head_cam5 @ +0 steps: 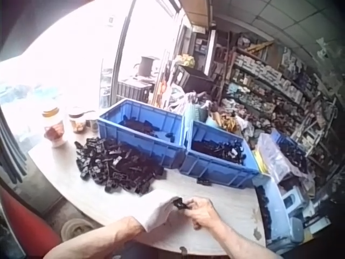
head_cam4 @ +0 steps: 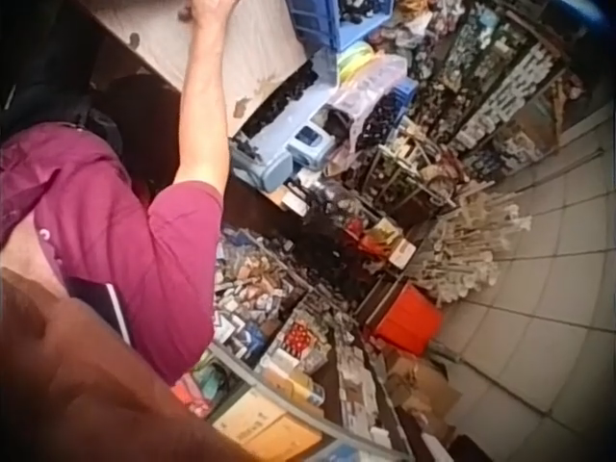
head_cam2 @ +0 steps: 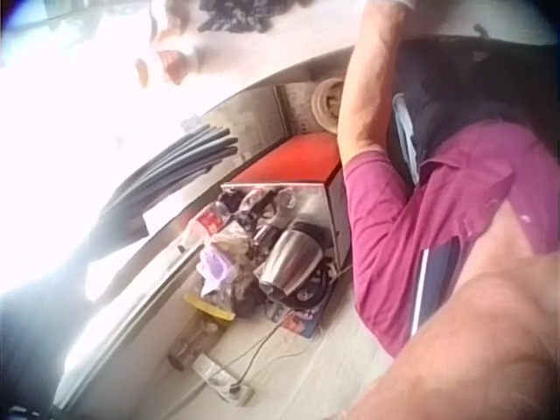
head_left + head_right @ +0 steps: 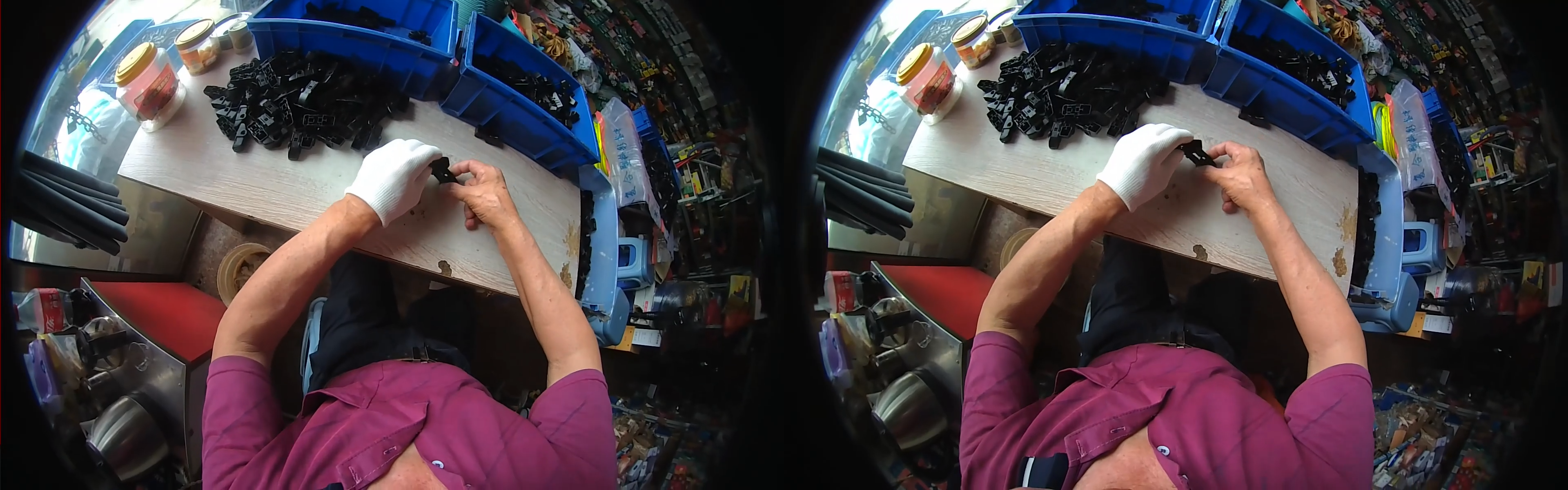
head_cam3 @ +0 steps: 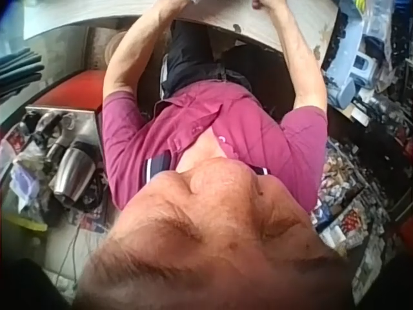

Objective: Sorting and inspecting small black plastic components at a workbench in a workshop.

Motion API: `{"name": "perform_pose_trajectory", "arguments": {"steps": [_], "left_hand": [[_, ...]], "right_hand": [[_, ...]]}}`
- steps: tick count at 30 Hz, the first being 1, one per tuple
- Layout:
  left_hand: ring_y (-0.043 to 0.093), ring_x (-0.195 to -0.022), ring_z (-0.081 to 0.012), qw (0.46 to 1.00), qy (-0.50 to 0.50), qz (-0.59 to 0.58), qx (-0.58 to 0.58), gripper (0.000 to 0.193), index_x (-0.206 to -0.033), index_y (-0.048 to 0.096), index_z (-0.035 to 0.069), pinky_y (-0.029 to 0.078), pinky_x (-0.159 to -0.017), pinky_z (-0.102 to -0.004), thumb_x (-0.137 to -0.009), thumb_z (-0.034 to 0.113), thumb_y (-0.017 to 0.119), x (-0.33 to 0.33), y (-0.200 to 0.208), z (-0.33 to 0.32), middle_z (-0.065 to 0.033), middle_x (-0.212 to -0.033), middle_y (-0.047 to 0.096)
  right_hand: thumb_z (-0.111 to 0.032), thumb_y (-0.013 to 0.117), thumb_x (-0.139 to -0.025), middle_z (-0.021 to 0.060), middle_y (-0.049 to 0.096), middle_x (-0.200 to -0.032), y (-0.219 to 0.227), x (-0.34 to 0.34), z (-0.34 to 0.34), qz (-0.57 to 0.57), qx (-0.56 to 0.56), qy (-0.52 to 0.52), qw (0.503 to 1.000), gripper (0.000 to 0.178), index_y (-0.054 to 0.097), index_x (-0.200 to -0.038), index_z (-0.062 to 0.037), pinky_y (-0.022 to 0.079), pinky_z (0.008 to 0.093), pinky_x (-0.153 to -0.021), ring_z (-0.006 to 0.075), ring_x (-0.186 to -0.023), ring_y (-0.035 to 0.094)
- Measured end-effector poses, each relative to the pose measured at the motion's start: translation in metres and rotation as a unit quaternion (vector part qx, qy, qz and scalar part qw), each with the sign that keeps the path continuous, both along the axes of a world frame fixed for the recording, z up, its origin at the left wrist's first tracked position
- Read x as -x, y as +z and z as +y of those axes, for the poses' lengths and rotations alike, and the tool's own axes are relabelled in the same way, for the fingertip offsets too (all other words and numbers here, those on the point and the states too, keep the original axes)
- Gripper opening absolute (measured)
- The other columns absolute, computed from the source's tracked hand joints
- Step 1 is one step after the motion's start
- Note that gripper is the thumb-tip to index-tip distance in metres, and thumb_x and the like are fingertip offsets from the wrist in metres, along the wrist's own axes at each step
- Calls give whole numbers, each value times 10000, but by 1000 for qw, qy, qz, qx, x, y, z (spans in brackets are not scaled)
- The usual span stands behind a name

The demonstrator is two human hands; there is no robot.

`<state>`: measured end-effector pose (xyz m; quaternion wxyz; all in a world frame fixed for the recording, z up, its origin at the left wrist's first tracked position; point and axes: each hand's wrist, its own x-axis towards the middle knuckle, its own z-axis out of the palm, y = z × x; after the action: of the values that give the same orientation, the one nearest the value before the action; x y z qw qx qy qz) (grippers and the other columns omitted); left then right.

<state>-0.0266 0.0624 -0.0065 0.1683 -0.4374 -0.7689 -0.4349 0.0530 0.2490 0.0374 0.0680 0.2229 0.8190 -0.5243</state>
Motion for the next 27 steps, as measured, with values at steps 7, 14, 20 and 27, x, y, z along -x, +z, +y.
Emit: {"name": "perform_pose_trajectory", "arguments": {"steps": [7,14,20,27], "left_hand": [[684,-999,-333,987,-75,37,140,294,-1136,731,124,568,-857,-414,-855,90,652,2,2,26,-102,-1058,719],[677,-1019,-306,978,-106,85,158,330,-1158,728,134,564,-858,-406,-841,98,643,5,-1,16,-75,-1087,714],[644,-1055,-291,978,-59,131,150,366,-1197,675,131,530,-887,-429,-832,113,656,-7,-5,8,-46,-1077,704],[573,-1191,-374,975,15,180,127,373,-1164,650,124,459,-1007,-486,-792,100,672,-14,3,6,-80,-1159,658]], "right_hand": [[-101,734,-847,2,552,-567,-2,-5,-4,18,-50,-31,998,179,706,-1012,-39,444,291,-352,101,-411,494],[-115,739,-839,5,569,-565,-9,-10,-1,37,-50,-15,998,215,717,-1042,-46,464,286,-357,106,-407,508],[-77,710,-809,-1,561,-557,-8,-7,-1,34,-37,1,999,265,720,-1071,-40,462,280,-357,98,-408,505],[-102,735,-798,-12,553,-564,-9,-12,1,45,-40,-13,998,266,714,-1052,-28,451,277,-358,92,-410,489]]}}
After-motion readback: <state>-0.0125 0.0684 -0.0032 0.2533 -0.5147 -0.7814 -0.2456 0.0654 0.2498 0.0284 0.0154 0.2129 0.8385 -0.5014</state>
